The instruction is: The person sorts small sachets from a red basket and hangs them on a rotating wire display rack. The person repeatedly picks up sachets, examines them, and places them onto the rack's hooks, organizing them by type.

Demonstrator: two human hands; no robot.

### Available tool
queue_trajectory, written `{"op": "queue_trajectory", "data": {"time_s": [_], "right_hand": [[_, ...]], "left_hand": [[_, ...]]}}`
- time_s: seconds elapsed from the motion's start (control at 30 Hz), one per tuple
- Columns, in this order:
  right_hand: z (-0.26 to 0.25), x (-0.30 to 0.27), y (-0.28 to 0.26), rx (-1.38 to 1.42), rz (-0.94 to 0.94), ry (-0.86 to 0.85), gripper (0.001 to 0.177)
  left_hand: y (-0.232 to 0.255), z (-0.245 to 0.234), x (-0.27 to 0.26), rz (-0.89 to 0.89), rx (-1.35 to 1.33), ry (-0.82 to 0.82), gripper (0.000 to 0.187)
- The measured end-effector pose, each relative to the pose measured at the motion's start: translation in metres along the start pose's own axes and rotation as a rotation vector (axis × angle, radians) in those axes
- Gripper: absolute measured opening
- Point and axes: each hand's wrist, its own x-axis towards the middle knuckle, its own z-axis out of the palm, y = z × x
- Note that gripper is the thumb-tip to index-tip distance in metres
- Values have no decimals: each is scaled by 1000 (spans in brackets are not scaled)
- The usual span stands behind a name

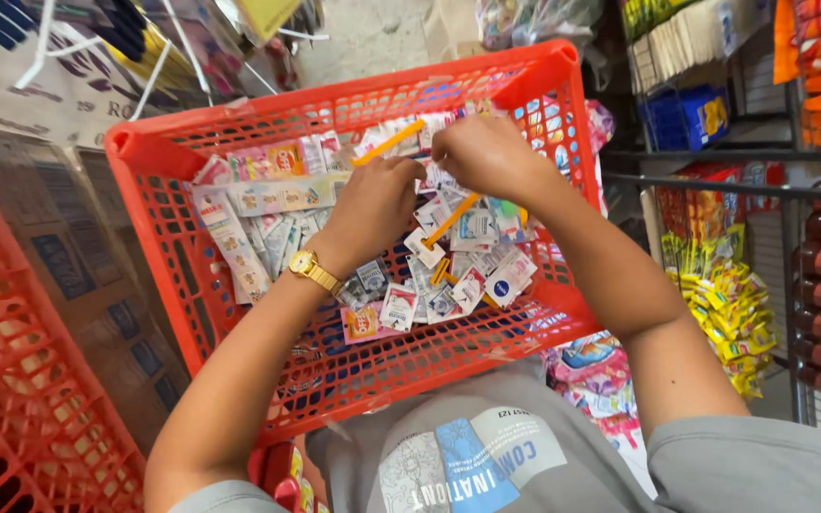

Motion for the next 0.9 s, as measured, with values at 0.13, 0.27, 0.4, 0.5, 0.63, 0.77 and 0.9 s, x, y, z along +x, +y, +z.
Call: {"op": "queue_trajectory", "data": {"time_s": [0.13,0.27,0.4,0.5,0.63,0.77,0.9], "right_hand": [[20,10,28,-90,33,52,16],[18,18,35,-116,72,138,15],[29,27,33,-112,79,167,24],[48,35,29,-220,32,237,50],[67,49,21,-377,44,307,68],[57,46,12,-383,51,234,52],[52,35,10,-357,22,218,29]], "left_hand": [[-19,7,-8,31,246,-98,25],[-27,9,-9,107,575,-228,27],[-27,9,-7,139,608,-270,25],[-28,9,-6,173,678,-233,26],[-26,6,-6,156,637,-254,23],[-26,5,-7,144,592,-237,19],[-27,5,-8,117,585,-238,21]]}}
